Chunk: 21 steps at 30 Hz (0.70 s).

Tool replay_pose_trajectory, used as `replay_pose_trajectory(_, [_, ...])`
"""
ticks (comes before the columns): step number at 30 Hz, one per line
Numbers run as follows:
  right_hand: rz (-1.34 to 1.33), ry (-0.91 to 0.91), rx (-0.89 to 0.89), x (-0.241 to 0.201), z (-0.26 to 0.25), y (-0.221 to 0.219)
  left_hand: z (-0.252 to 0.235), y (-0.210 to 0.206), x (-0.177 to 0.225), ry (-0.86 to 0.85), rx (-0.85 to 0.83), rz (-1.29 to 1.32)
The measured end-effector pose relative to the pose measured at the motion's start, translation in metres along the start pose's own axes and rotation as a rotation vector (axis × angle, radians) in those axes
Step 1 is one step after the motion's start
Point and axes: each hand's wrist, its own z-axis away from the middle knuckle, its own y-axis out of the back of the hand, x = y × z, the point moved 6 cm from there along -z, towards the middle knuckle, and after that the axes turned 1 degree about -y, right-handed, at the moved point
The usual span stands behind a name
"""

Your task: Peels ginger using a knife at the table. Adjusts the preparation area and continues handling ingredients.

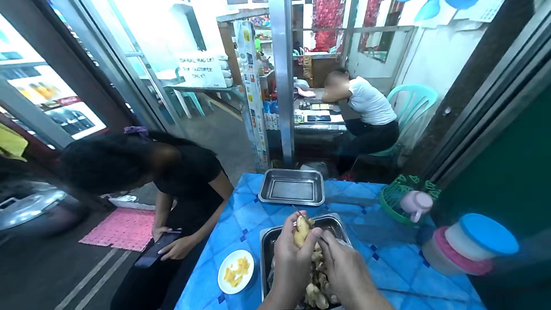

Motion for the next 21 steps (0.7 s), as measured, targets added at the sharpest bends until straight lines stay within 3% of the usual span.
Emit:
replay_pose_trajectory(2, [-0.32, -0.055, -0.24, 0.004, -0.002, -0.006, 0.001, 0.001, -0.002, 0.033, 0.004, 0.079])
replay_pose_trajectory(7, [-0.646, -0.211, -0.166, 0.022, 0.0, -0.015, 0.003, 0.002, 0.002, -0.029, 0.031, 0.095])
replay_pose_trajectory(9, [-0.784, -0.249, -0.223, 0.028, 0.001, -0.02, 0.0, 0.003, 0.006, -0.076, 0.014, 0.081])
replay_pose_trajectory(13, [-1.133, -0.315, -0.384, 0.028, 0.009, -0.024, -0.006, 0.007, 0.003, 0.002, -0.098, 0.143])
replay_pose_trajectory(18, [-1.369, -0.435, -0.237, 0.074, 0.014, -0.032, -0.005, 0.009, -0.002, 0.061, -0.184, 0.165])
replay_pose_trajectory(21, [-1.257, -0.498, -0.343, 0.092, 0.026, -0.049, -0.004, 0.011, -0.002, 0.062, -0.16, 0.129])
